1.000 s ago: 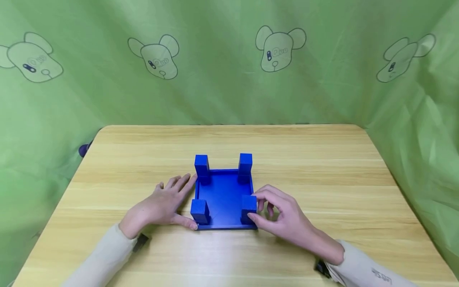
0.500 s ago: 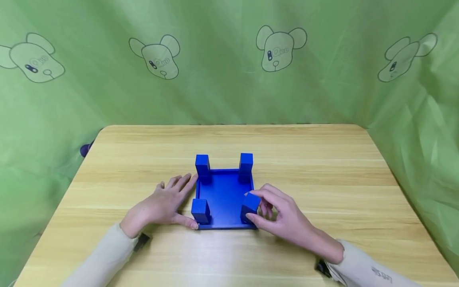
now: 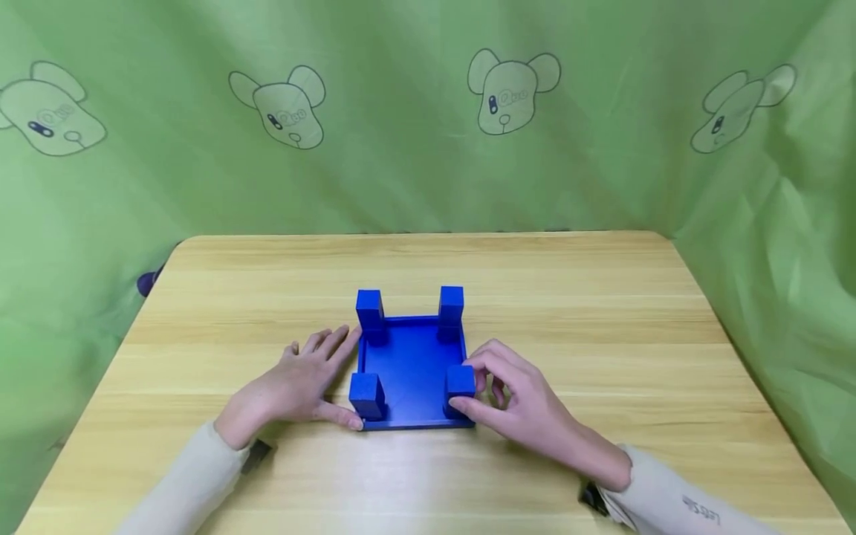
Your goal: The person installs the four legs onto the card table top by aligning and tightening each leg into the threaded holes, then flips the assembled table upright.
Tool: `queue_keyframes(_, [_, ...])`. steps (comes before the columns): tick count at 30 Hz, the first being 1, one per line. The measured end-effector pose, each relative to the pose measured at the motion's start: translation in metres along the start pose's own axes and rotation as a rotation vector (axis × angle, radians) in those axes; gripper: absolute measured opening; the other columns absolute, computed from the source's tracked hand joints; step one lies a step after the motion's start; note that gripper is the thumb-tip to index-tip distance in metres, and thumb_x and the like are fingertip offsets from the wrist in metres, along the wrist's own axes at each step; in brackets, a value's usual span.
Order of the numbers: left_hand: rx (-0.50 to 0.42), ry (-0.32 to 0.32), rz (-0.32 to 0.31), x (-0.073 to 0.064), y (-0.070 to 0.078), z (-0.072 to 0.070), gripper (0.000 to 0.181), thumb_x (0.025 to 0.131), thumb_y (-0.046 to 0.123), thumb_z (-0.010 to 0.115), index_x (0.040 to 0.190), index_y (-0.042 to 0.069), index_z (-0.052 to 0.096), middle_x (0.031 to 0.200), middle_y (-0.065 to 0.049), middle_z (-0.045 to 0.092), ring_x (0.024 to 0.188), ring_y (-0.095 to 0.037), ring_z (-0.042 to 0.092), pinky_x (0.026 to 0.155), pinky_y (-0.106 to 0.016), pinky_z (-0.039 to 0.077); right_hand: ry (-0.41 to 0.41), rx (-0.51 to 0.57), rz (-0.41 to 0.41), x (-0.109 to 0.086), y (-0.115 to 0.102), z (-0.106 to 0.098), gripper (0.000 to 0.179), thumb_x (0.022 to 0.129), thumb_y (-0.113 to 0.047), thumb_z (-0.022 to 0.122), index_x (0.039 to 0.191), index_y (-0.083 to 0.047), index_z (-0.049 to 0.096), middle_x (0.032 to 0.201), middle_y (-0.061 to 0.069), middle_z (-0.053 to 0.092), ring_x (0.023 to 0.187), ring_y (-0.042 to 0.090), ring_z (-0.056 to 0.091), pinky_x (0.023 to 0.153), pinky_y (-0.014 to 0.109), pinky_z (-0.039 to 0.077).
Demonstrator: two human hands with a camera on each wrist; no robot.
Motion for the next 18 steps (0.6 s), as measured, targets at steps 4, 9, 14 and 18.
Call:
queue_keyframes(4, [-0.015, -0.004, 0.002, -0.0027, 0.0004, 0.0000, 0.141, 0.080, 0.087, 0.073, 0.176, 0.006, 0.008, 0.175, -0.028, 0.022, 0.156, -0.054, 0.027, 0.107, -0.088, 0.032, -0.006, 0.002, -0.008, -0.0014, -0.0001, 0.0018, 0.039, 0.089, -0.007, 0.090, 0.122, -0.019, 0.072, 0.093, -0.006, 0.064, 0.063, 0.019, 0.056, 0.053, 0.025, 0.051])
queue_keyframes(9, [-0.015, 0.004, 0.005, -0.0031, 0.0004, -0.0003, 0.141, 0.080, 0.087, 0.073, 0.176, 0.007, 0.008, 0.175, -0.028, 0.023, 0.156, -0.054, 0.028, 0.106, -0.088, 0.032, -0.019, 0.006, -0.032, -0.0027, 0.0001, 0.0034, 0.041, 0.088, -0.004, 0.087, 0.125, -0.015, 0.072, 0.091, -0.005, 0.064, 0.061, 0.019, 0.057, 0.053, 0.026, 0.053])
queue_keyframes(14, [-0.010, 0.001, 0.000, -0.0029, -0.0004, -0.0006, 0.141, 0.080, 0.086, 0.074, 0.176, 0.007, 0.007, 0.176, -0.028, 0.022, 0.156, -0.054, 0.028, 0.106, -0.088, 0.032, -0.016, -0.005, -0.044, -0.0009, -0.0005, 0.0034, 0.039, 0.089, -0.005, 0.087, 0.123, -0.015, 0.072, 0.093, -0.007, 0.063, 0.064, 0.018, 0.058, 0.054, 0.025, 0.054])
queue_keyframes(18, [-0.007, -0.003, -0.001, -0.0016, -0.0009, -0.0014, 0.141, 0.080, 0.086, 0.074, 0.176, 0.008, 0.007, 0.176, -0.027, 0.022, 0.157, -0.053, 0.027, 0.107, -0.087, 0.032, -0.003, -0.023, -0.046, 0.0008, -0.0009, 0.0026, 0.039, 0.089, -0.006, 0.088, 0.125, -0.012, 0.073, 0.092, -0.006, 0.061, 0.066, 0.014, 0.057, 0.055, 0.022, 0.052])
Point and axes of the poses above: each hand's wrist, its own x-axis towards the middle knuckle, its own z-axis out of the palm, y = z × x, the point moved 3 cm from there along x, towards the middle knuckle
